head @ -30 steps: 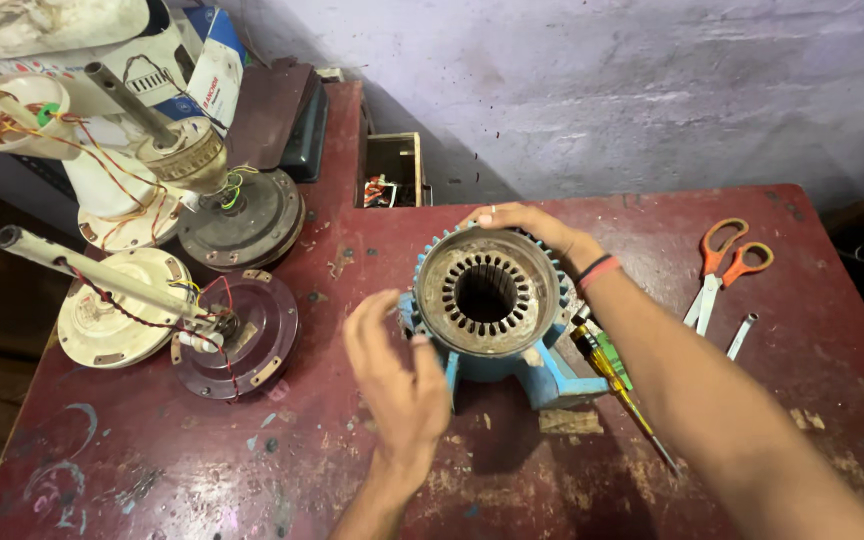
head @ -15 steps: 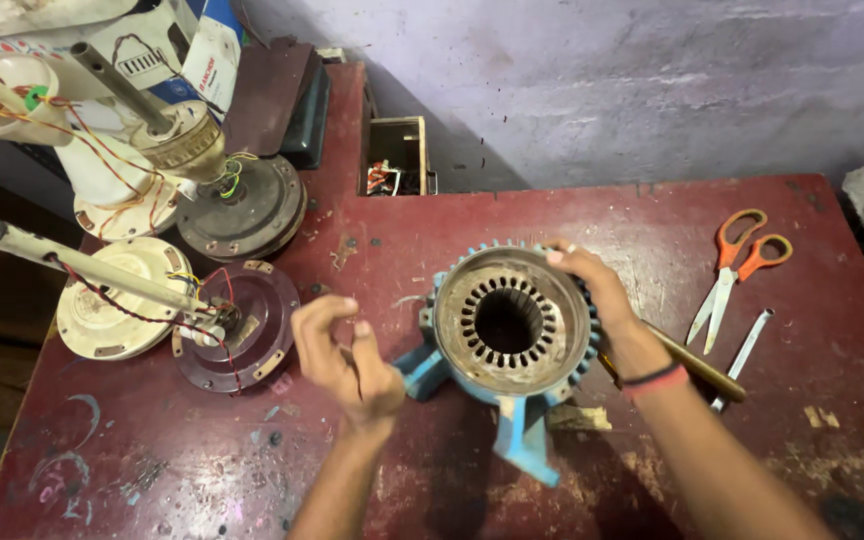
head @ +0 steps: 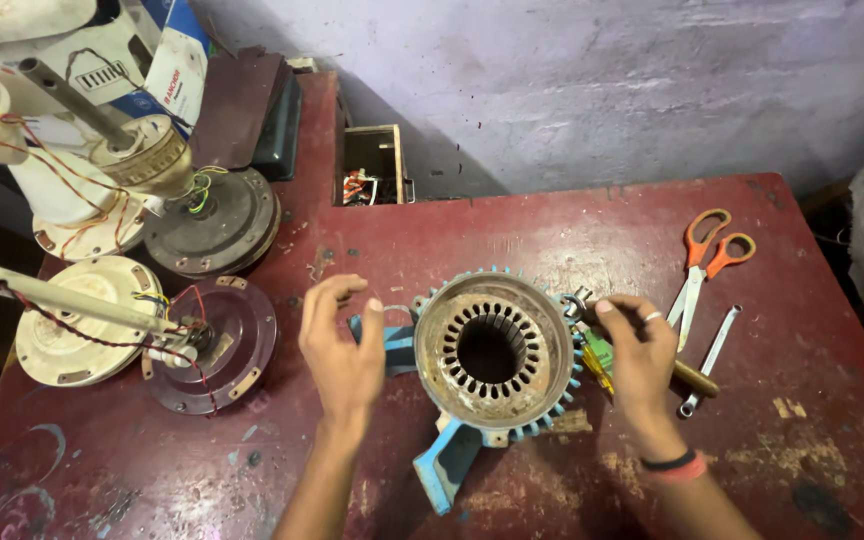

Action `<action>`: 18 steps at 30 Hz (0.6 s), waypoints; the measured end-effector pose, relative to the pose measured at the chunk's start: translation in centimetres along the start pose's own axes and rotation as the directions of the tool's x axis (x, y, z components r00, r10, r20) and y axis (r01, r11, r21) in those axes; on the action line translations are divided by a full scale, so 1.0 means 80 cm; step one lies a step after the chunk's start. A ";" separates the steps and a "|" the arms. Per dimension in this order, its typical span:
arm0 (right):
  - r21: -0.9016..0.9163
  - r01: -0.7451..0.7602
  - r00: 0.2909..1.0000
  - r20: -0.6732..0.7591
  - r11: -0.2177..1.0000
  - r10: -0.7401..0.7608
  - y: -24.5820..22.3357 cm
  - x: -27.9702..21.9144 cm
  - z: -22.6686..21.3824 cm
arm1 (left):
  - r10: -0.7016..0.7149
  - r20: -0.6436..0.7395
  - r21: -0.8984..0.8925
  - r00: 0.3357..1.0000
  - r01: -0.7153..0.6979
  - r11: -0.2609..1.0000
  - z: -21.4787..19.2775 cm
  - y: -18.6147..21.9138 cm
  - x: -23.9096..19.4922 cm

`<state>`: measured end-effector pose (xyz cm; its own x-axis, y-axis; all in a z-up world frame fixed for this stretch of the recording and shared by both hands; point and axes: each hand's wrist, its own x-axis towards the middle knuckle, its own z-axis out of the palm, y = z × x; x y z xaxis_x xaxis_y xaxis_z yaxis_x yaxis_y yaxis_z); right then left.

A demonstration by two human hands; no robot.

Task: The person cleans the interior slots of a blue electric motor stator with a small green abrasive pad. They then rotate the motor and use a yellow-handled screwdriver to scrape debris from the exterior cooling fins.

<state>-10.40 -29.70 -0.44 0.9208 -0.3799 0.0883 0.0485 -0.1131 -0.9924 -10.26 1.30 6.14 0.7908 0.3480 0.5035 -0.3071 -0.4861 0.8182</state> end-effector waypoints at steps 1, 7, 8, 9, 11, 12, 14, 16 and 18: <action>0.060 -0.049 0.999 0.001 0.997 0.049 0.008 0.009 -0.002 | 0.001 -0.009 0.013 1.000 -0.001 1.000 0.000 0.005 -0.009; 0.161 -0.283 0.955 0.138 0.946 0.262 0.050 0.041 0.028 | -0.053 -0.023 0.096 0.998 0.055 0.994 0.028 0.015 -0.020; 0.092 -0.383 0.921 0.117 0.919 0.372 0.052 0.044 0.032 | -0.062 -0.044 0.117 0.997 0.067 0.991 0.033 0.013 -0.020; 0.026 -0.476 0.877 0.088 0.879 0.473 0.053 0.051 0.036 | -0.054 -0.076 0.113 0.996 0.062 0.992 0.038 0.011 -0.020; -0.065 -0.534 0.842 0.053 0.843 0.537 0.057 0.061 0.044 | -0.037 -0.141 0.108 0.989 0.053 0.993 0.042 0.006 -0.021; -0.092 -0.502 0.860 0.056 0.860 0.508 0.060 0.066 0.048 | 0.001 -0.156 0.107 0.988 0.016 0.994 0.043 0.002 -0.021; -0.079 -0.464 0.883 0.042 0.882 0.468 0.068 0.073 0.051 | 0.075 -0.185 0.101 0.980 -0.057 0.993 0.045 -0.005 -0.022; -0.006 -0.458 0.889 0.013 0.889 0.458 0.075 0.073 0.050 | 0.060 -0.186 0.095 0.981 -0.043 0.995 0.045 -0.010 -0.025; -0.027 -0.433 0.901 -0.028 0.901 0.433 0.073 0.073 0.050 | 0.054 -0.196 0.083 0.979 -0.038 0.996 0.048 -0.014 -0.024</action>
<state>-3.20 -28.93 -6.10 0.8397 -0.4173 -0.3474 -0.3659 0.0378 -0.9299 -9.42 -1.88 3.18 0.6541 0.4713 0.5916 -0.2925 -0.5637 0.7725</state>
